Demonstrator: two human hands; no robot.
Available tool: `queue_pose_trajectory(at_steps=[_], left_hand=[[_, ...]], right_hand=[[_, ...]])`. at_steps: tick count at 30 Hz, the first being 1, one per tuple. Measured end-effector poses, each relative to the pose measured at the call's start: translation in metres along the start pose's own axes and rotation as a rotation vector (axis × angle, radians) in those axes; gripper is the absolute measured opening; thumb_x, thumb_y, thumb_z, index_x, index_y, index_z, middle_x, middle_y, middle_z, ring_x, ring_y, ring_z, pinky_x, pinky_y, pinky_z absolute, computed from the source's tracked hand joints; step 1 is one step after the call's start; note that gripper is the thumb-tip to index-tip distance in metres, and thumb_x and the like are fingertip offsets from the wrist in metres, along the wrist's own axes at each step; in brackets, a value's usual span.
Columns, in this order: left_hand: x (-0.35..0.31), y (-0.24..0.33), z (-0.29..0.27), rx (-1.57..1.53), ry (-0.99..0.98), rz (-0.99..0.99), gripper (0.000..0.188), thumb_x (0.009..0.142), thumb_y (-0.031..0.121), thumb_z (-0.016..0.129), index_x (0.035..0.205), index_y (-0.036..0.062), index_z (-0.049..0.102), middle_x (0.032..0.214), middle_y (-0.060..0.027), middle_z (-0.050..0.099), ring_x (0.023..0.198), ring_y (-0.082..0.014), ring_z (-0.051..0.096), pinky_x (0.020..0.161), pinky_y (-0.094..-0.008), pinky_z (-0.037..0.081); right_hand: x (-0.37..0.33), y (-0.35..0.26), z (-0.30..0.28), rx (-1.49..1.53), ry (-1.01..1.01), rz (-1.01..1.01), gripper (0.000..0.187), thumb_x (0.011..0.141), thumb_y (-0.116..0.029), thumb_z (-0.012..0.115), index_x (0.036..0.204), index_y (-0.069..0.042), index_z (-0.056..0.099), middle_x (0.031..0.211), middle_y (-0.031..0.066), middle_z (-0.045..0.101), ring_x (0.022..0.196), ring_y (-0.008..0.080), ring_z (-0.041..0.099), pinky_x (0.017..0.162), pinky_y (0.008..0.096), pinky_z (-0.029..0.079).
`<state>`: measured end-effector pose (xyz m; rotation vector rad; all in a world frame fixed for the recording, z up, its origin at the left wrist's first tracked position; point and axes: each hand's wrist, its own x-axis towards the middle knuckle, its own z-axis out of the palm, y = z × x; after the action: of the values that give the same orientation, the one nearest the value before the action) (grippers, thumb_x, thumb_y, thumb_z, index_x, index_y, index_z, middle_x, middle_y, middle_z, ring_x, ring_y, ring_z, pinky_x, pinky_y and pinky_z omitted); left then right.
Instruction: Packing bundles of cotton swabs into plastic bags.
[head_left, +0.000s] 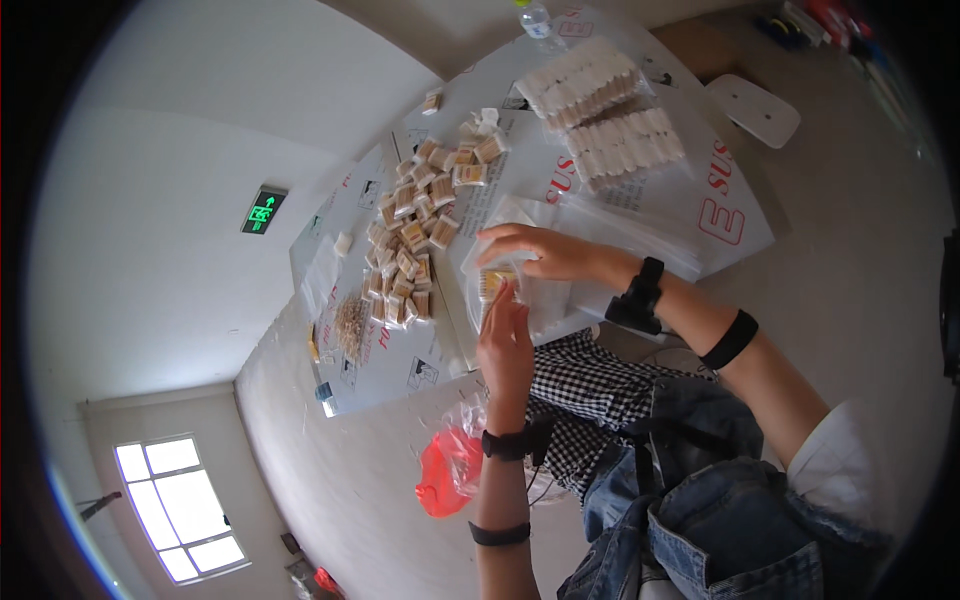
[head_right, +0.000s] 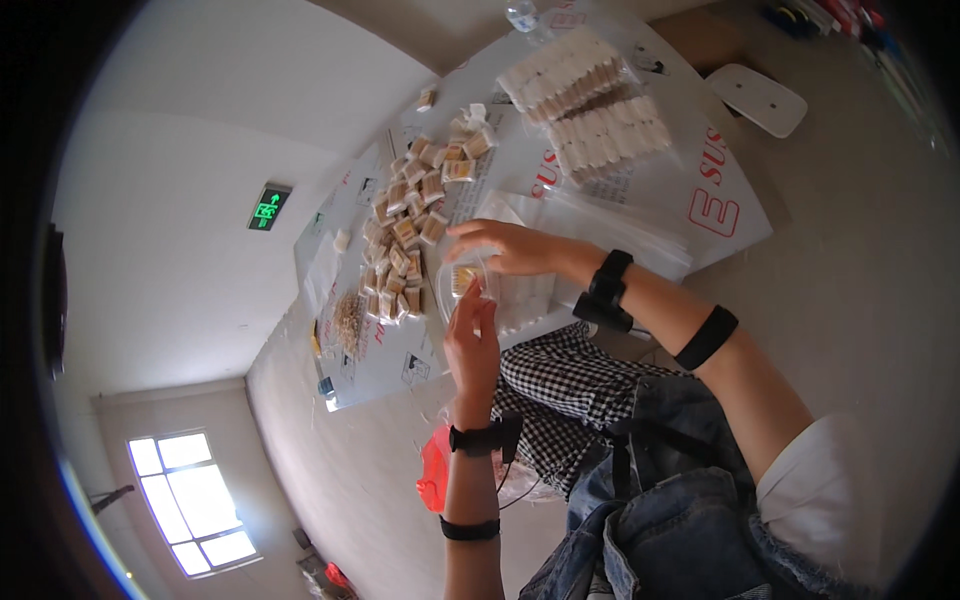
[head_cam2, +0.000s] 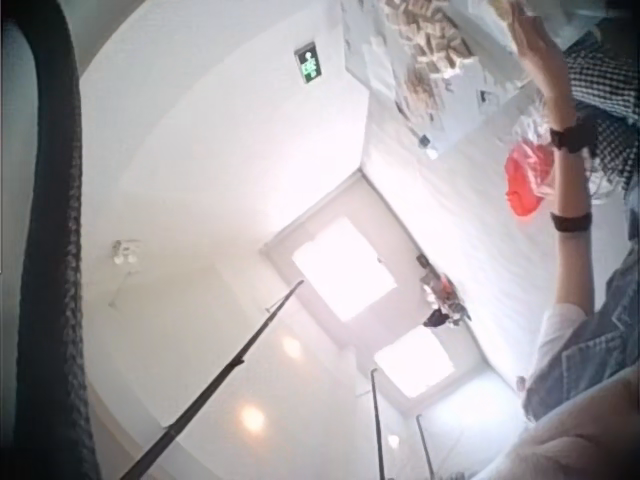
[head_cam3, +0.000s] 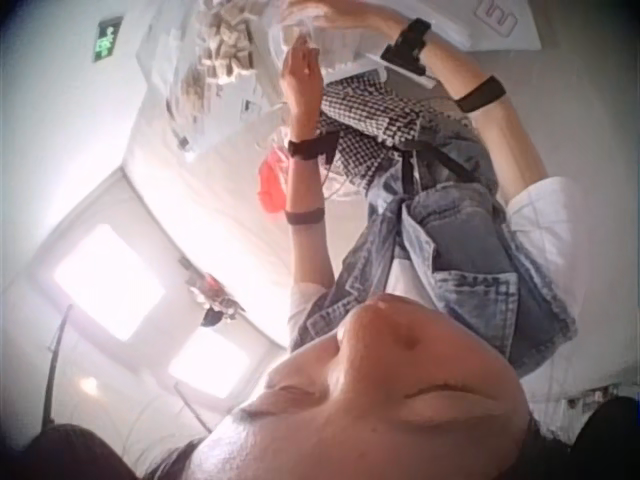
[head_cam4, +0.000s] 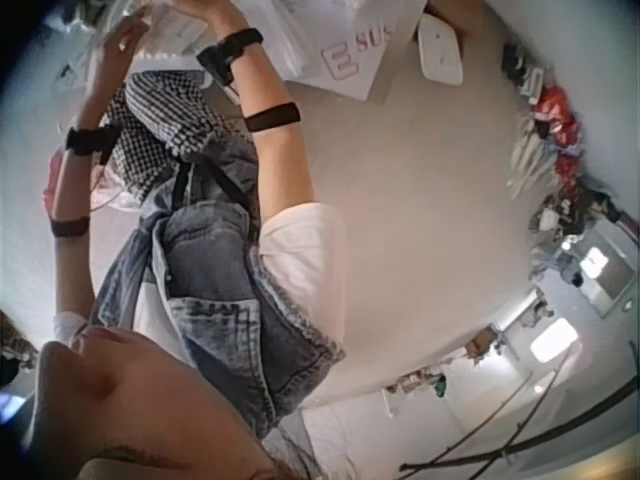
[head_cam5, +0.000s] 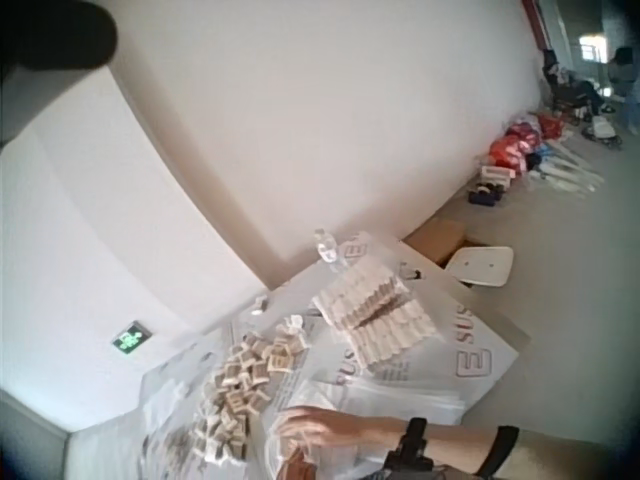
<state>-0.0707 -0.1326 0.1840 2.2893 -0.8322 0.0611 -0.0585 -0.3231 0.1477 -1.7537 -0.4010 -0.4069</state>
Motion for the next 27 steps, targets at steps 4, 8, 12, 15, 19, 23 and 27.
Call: queue_pose_trajectory(at_steps=[4, 8, 12, 15, 19, 23, 27], left_hand=[[-0.004, -0.004, -0.007, -0.042, 0.005, 0.0, 0.005, 0.089, 0.003, 0.064, 0.092, 0.0007, 0.059, 0.114, -0.0157, 0.069, 0.1, -0.0344, 0.067, 0.083, -0.0399, 0.053], [-0.009, -0.006, -0.014, -0.037, -0.035, 0.051, 0.006, 0.089, 0.002, 0.064, 0.092, 0.0002, 0.059, 0.115, -0.0152, 0.068, 0.102, -0.0334, 0.066, 0.083, -0.0397, 0.053], [-0.003, -0.007, -0.019, 0.112, -0.055, 0.296, 0.013, 0.089, 0.004, 0.064, 0.099, -0.0007, 0.059, 0.128, -0.0147, 0.062, 0.118, -0.0334, 0.06, 0.092, -0.0404, 0.052], [0.0, -0.001, -0.013, 0.115, -0.174, 0.259, 0.022, 0.088, 0.004, 0.063, 0.109, -0.0009, 0.057, 0.137, -0.0145, 0.056, 0.128, -0.0324, 0.053, 0.1, -0.041, 0.049], [-0.008, -0.006, 0.002, 0.064, -0.206, 0.177, 0.024, 0.091, 0.004, 0.057, 0.115, -0.0008, 0.056, 0.138, -0.0144, 0.056, 0.131, -0.0307, 0.051, 0.104, -0.0417, 0.046], [-0.018, -0.019, 0.016, 0.133, -0.221, 0.25, 0.024, 0.093, 0.003, 0.05, 0.116, -0.0012, 0.056, 0.139, -0.0141, 0.055, 0.133, -0.0284, 0.05, 0.109, -0.0419, 0.042], [-0.014, -0.023, 0.021, 0.115, -0.208, 0.3, 0.029, 0.09, 0.003, 0.051, 0.118, -0.0017, 0.056, 0.137, -0.0148, 0.057, 0.132, -0.0286, 0.05, 0.11, -0.0421, 0.041]], right_hand=[[0.015, -0.007, -0.016, -0.159, -0.358, 0.026, 0.028, 0.081, 0.003, 0.055, 0.103, -0.005, 0.07, 0.123, 0.012, 0.064, 0.123, 0.0289, 0.055, 0.102, 0.039, 0.044], [0.006, -0.016, -0.024, -0.19, -0.39, 0.107, 0.011, 0.08, 0.0, 0.062, 0.086, -0.003, 0.07, 0.098, 0.0103, 0.066, 0.101, 0.0282, 0.061, 0.087, 0.0383, 0.048], [-0.015, -0.023, -0.025, -0.222, -0.311, 0.048, 0.006, 0.084, -0.008, 0.067, 0.084, -0.002, 0.067, 0.09, 0.0088, 0.062, 0.095, 0.0271, 0.061, 0.083, 0.0376, 0.049], [-0.021, -0.025, -0.028, -0.306, -0.287, -0.061, 0.007, 0.083, -0.008, 0.067, 0.082, -0.001, 0.065, 0.089, 0.0079, 0.06, 0.094, 0.0258, 0.06, 0.082, 0.0364, 0.049], [-0.028, -0.031, -0.03, -0.421, -0.272, -0.128, 0.007, 0.082, -0.007, 0.067, 0.081, -0.001, 0.064, 0.088, 0.0072, 0.059, 0.094, 0.0252, 0.059, 0.081, 0.0359, 0.049], [-0.042, -0.029, -0.031, -0.433, -0.238, -0.104, 0.009, 0.08, -0.003, 0.069, 0.088, -0.002, 0.065, 0.095, 0.0055, 0.06, 0.096, 0.0245, 0.059, 0.082, 0.0352, 0.05], [-0.029, -0.048, -0.037, -0.554, -0.284, -0.165, 0.018, 0.078, -0.003, 0.069, 0.096, -0.003, 0.066, 0.101, 0.0054, 0.062, 0.102, 0.0252, 0.06, 0.085, 0.0362, 0.051]])
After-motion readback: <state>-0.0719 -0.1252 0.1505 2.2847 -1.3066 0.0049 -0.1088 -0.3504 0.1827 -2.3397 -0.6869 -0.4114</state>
